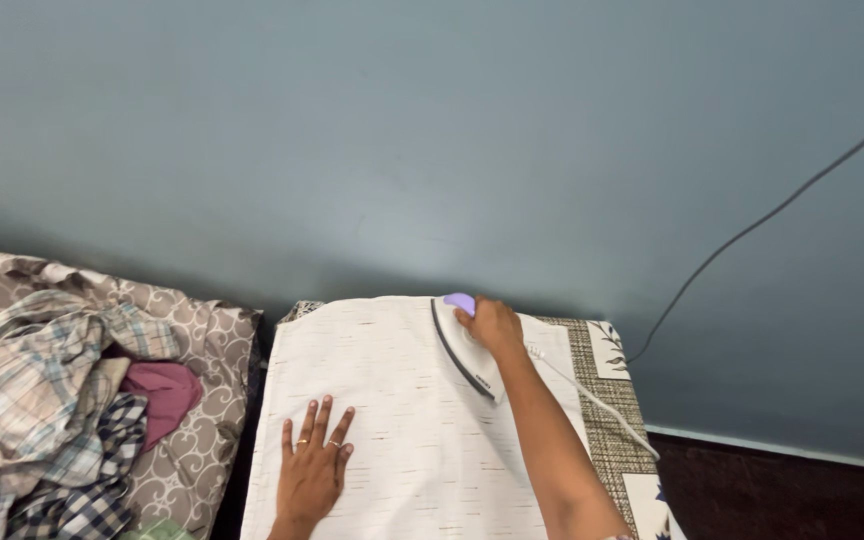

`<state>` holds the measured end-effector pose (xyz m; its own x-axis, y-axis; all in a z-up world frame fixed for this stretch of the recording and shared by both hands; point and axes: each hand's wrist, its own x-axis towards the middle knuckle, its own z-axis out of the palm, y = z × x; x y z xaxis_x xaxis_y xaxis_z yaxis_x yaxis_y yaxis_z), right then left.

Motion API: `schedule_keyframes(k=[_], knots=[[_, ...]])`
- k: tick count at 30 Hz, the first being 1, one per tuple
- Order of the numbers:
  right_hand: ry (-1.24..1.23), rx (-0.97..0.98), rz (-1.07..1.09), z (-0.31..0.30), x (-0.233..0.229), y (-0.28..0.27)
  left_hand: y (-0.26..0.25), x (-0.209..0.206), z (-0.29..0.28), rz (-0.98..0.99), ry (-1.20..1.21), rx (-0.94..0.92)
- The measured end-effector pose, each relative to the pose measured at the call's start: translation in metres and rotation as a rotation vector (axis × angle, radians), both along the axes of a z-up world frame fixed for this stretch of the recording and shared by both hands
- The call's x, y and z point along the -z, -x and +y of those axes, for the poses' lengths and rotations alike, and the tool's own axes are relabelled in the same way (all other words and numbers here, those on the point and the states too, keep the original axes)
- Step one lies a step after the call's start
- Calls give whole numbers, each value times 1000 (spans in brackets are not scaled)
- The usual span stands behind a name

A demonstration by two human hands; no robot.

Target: The person irons a white shirt on a small ironing board. They repeatedly smooth the fabric with an iron, lift and reposition the shirt, and continue ironing different sections until the end of the clip.

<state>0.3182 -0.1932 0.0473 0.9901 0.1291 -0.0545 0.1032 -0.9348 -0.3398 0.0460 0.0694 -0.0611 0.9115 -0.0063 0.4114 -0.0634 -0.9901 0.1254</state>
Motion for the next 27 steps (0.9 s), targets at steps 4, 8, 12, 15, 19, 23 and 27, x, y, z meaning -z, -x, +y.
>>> schedule_keyframes(k=[4,8,12,15,19,23,27], knots=[[-71,-132,-91,-1,4,-5,3,-3,0,136,3,-25],[3,-194,123,-6,-11,18,1,-8,-2,136,-1,-36],[21,-250,271,-30,-28,59,3,-16,-3,291,-30,-88],[57,-292,309,-62,-32,92,2,-17,-5,307,-52,-105],[152,-389,348,-118,-30,135,3,-19,-4,349,-103,-129],[245,-392,397,-147,-30,170,3,-22,-6,424,-187,-144],[180,-287,342,-138,-29,170,1,-27,-6,478,-221,-137]])
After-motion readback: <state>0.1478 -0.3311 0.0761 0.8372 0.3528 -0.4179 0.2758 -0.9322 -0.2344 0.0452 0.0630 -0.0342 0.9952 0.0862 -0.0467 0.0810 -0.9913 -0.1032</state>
